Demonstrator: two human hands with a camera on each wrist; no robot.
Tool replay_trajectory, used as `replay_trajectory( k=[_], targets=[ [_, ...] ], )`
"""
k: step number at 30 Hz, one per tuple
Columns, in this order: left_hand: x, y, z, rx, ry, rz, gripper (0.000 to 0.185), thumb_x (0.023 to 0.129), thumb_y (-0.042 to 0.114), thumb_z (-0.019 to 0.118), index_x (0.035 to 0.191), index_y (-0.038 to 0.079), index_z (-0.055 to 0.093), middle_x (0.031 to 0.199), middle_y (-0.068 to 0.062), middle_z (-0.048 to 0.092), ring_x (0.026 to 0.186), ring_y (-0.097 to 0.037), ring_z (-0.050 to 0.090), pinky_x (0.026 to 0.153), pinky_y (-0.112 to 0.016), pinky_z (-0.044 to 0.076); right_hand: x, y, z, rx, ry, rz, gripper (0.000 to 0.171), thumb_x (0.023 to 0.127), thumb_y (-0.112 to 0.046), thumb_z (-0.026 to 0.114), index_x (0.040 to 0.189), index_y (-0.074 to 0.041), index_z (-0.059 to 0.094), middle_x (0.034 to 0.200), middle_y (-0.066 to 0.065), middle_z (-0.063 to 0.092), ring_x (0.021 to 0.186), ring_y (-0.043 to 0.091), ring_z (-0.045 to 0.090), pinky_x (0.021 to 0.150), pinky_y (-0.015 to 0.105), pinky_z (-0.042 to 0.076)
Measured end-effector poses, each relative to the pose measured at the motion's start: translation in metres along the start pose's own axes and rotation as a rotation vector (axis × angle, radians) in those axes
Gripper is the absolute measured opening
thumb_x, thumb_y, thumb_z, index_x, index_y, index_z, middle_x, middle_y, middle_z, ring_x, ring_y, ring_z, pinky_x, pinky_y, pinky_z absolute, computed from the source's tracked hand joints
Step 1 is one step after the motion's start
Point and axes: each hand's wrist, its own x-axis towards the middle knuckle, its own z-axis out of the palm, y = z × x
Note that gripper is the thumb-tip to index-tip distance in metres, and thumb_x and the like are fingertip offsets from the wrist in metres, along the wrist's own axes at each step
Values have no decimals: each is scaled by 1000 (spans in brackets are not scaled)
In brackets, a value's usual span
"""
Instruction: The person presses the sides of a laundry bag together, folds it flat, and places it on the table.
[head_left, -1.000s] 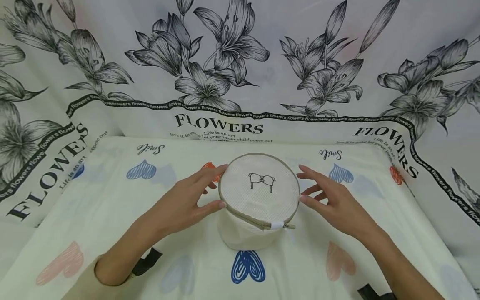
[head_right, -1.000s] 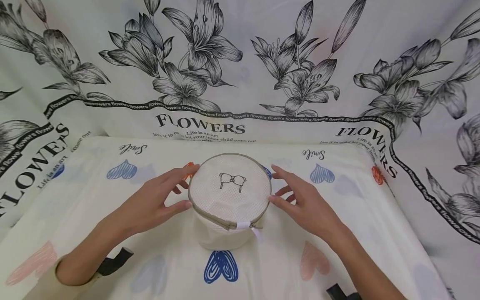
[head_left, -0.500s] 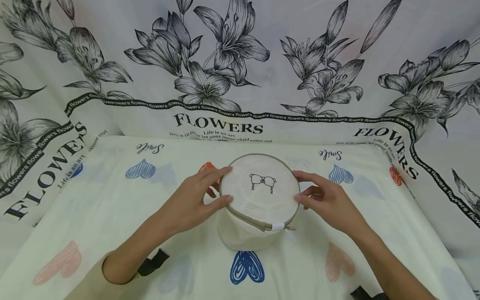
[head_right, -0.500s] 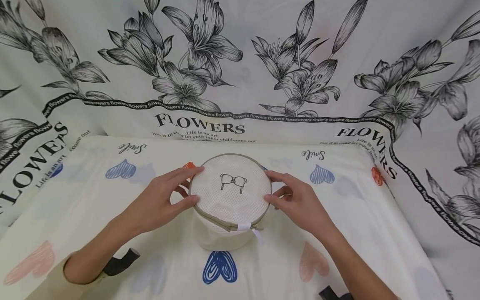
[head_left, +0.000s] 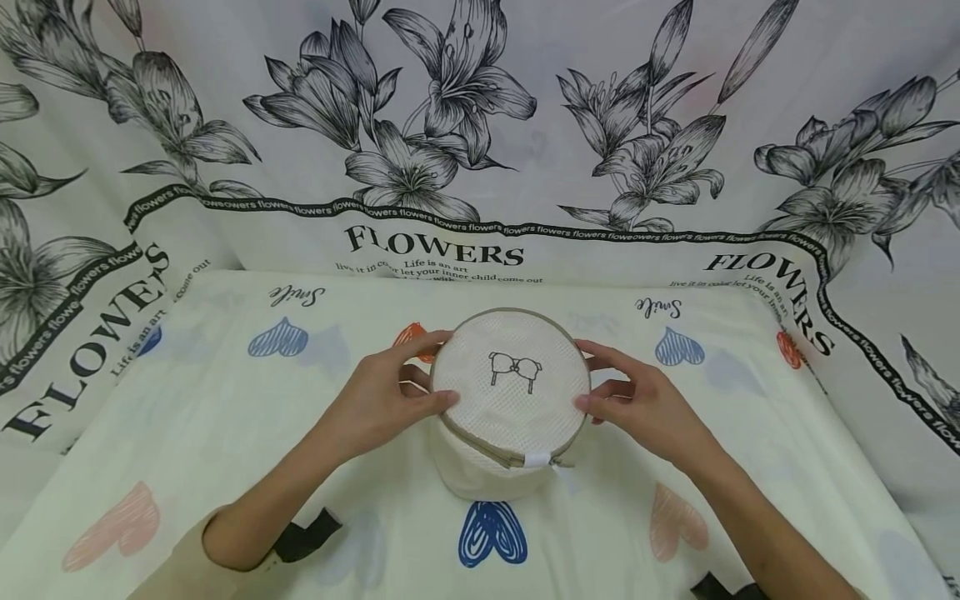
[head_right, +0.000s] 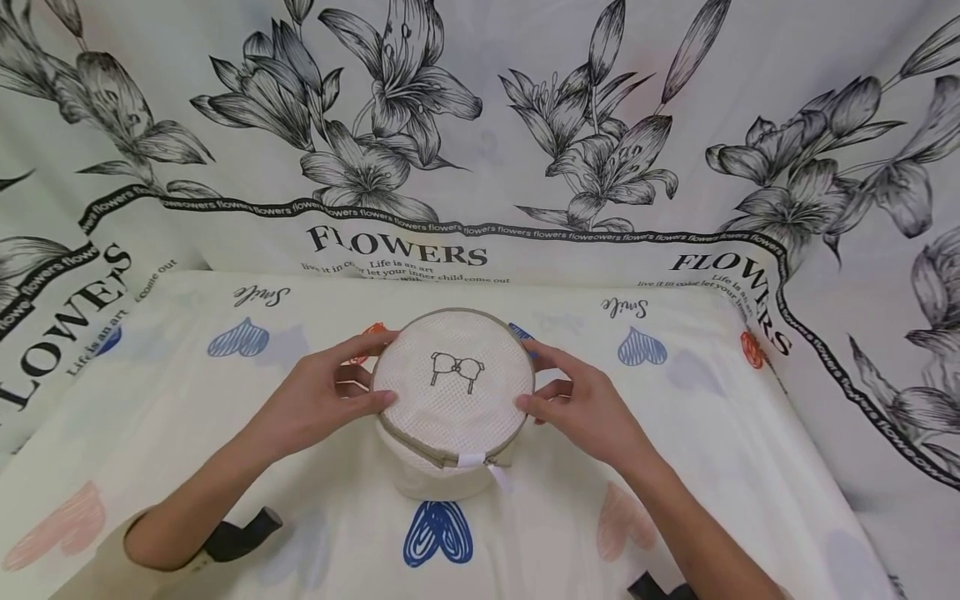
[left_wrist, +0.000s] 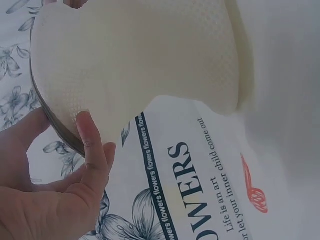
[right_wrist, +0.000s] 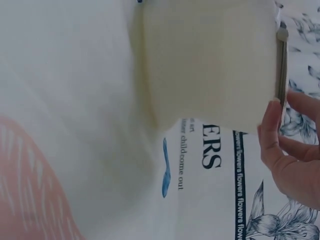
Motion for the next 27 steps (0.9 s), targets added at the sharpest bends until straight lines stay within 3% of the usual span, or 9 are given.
replay_trajectory(
  k=[6, 13, 21, 27],
  targets=[
    [-1, -2, -1, -16, 1, -16, 70, 80, 17, 84, 143, 13, 52, 127, -13, 59, 86, -17, 70, 71, -27, 59, 3, 3, 3, 39, -21, 5, 68, 86, -16, 79, 147, -20, 49, 129, 14, 52, 85, 25, 70, 75, 34, 60],
    [0, -6, 0, 28, 13, -34, 76, 76, 16, 88, 143, 14, 52, 126, -13, 61, 93, -21, 68, 73, -27, 59, 5, 5, 10, 171, -49, 49, 69, 87, -8, 76, 148, -20, 47, 130, 19, 48, 90, 26, 67, 74, 40, 61],
    [1, -12, -2, 17, -56, -83, 86, 73, 15, 90, 147, 19, 46, 126, -14, 58, 87, -19, 68, 70, -29, 59, 8, 11, 16, 178, -65, 65, 68, 89, -9, 75, 149, -23, 46, 125, 19, 51, 85, 26, 69, 79, 36, 60],
    [4, -14, -2, 2, -104, -67, 92, 71, 12, 91, 150, 18, 43, 121, -14, 57, 86, -19, 66, 69, -28, 59, 9, 12, 18, 176, -64, 59, 66, 90, -8, 73, 148, -23, 47, 125, 19, 53, 90, 27, 67, 80, 35, 60]
  ],
)
